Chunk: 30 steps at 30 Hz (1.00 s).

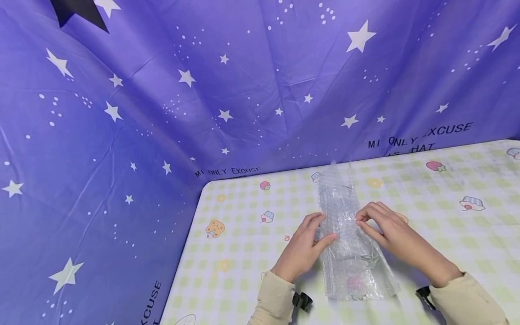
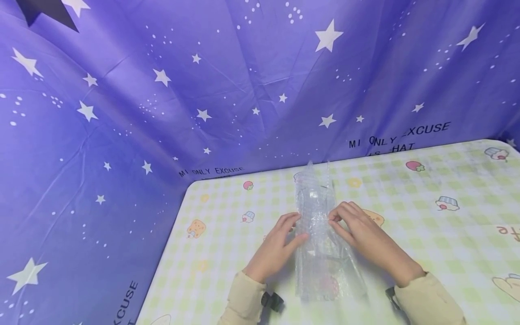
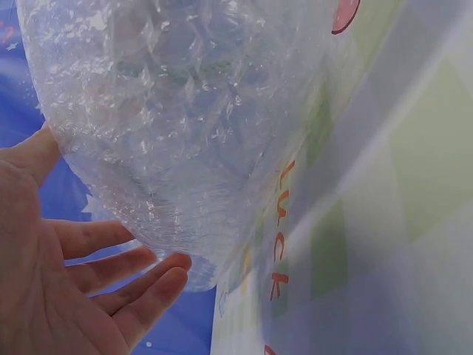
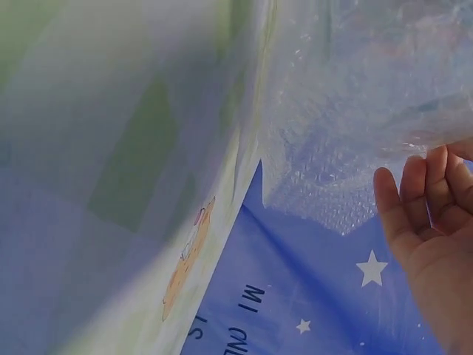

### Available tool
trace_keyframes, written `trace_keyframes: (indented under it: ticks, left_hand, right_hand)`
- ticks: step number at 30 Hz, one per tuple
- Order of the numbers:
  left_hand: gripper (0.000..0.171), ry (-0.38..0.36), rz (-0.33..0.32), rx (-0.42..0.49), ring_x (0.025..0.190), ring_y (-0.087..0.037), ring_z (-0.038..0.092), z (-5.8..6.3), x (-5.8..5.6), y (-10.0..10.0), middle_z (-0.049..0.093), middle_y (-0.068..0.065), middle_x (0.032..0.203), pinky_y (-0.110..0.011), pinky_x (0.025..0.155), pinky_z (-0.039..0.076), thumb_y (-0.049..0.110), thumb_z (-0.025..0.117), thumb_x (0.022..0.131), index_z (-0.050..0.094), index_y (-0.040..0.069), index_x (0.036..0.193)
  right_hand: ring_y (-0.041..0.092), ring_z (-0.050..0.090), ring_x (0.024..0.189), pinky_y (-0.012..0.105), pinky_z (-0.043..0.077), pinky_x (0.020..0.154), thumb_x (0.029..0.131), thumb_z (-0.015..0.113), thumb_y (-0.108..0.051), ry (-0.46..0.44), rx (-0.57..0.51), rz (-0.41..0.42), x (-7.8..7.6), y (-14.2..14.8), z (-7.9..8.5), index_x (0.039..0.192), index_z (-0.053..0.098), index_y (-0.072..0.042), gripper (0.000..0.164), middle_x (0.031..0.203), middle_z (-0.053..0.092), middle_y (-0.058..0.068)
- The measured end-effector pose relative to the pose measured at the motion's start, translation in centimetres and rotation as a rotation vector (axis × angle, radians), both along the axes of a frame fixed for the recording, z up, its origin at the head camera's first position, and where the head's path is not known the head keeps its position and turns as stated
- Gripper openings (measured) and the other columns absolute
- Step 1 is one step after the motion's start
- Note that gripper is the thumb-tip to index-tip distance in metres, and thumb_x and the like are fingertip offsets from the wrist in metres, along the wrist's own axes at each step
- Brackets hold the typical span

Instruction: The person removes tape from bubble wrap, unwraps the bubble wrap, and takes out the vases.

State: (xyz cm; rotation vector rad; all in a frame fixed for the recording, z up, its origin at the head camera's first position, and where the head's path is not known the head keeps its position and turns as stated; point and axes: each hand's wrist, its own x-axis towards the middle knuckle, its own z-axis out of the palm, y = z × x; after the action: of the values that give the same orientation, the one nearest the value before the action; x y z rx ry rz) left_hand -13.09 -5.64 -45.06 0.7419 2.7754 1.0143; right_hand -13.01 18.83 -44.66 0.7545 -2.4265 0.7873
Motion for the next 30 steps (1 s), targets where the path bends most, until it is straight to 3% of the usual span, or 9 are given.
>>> trace_keyframes:
  ticks: [3,6,15,22,30]
  left_hand:
    - [0.069,-0.001,0.0,-0.002,0.122,-0.013,0.057,0.02,0.03,0.05,0.035,0.004,0.157,-0.031,0.104,0.049,0.064,0.032,0.101,0.037,0.019,0.153]
    - [0.07,-0.007,0.003,-0.008,0.128,-0.015,0.053,0.06,0.08,0.1,0.034,0.004,0.157,-0.033,0.106,0.048,0.064,0.031,0.101,0.036,0.019,0.154]
    - [0.071,-0.022,0.008,-0.003,0.137,-0.016,0.045,0.11,0.15,0.17,0.034,0.004,0.158,-0.035,0.11,0.045,0.066,0.029,0.1,0.035,0.02,0.154]
    - [0.069,-0.005,0.015,-0.015,0.141,-0.016,0.041,0.28,0.19,0.23,0.036,0.004,0.157,-0.035,0.113,0.041,0.063,0.032,0.101,0.037,0.019,0.153]
    - [0.068,0.024,0.005,-0.032,0.143,-0.017,0.039,0.33,0.2,0.36,0.037,0.0,0.157,-0.036,0.115,0.039,0.06,0.03,0.103,0.038,0.016,0.153]
  right_hand:
    - [0.003,0.052,0.091,0.024,0.042,0.072,0.089,0.072,-0.006,-0.01,0.019,-0.01,0.12,-0.08,0.03,0.096,0.06,-0.024,0.023,0.095,0.055,-0.018]
    - [0.002,0.05,0.088,0.019,0.039,0.073,0.09,0.07,-0.006,-0.017,0.011,0.0,0.13,-0.09,0.04,0.096,0.059,-0.023,0.022,0.094,0.053,-0.018]
    - [0.002,0.052,0.087,0.013,0.045,0.074,0.084,0.074,0.002,-0.005,-0.05,0.032,-0.04,0.17,-0.18,0.097,0.06,-0.019,0.029,0.099,0.056,-0.015]
    - [-0.003,0.048,0.082,0.016,0.045,0.068,0.097,0.063,-0.007,-0.081,-0.046,0.022,-0.06,0.53,-0.16,0.095,0.058,-0.022,0.016,0.095,0.052,-0.017]
    - [0.0,0.039,0.077,0.017,0.029,0.062,0.1,0.056,-0.007,-0.136,0.021,-0.013,0.17,0.3,-0.43,0.091,0.047,-0.023,0.02,0.089,0.043,-0.013]
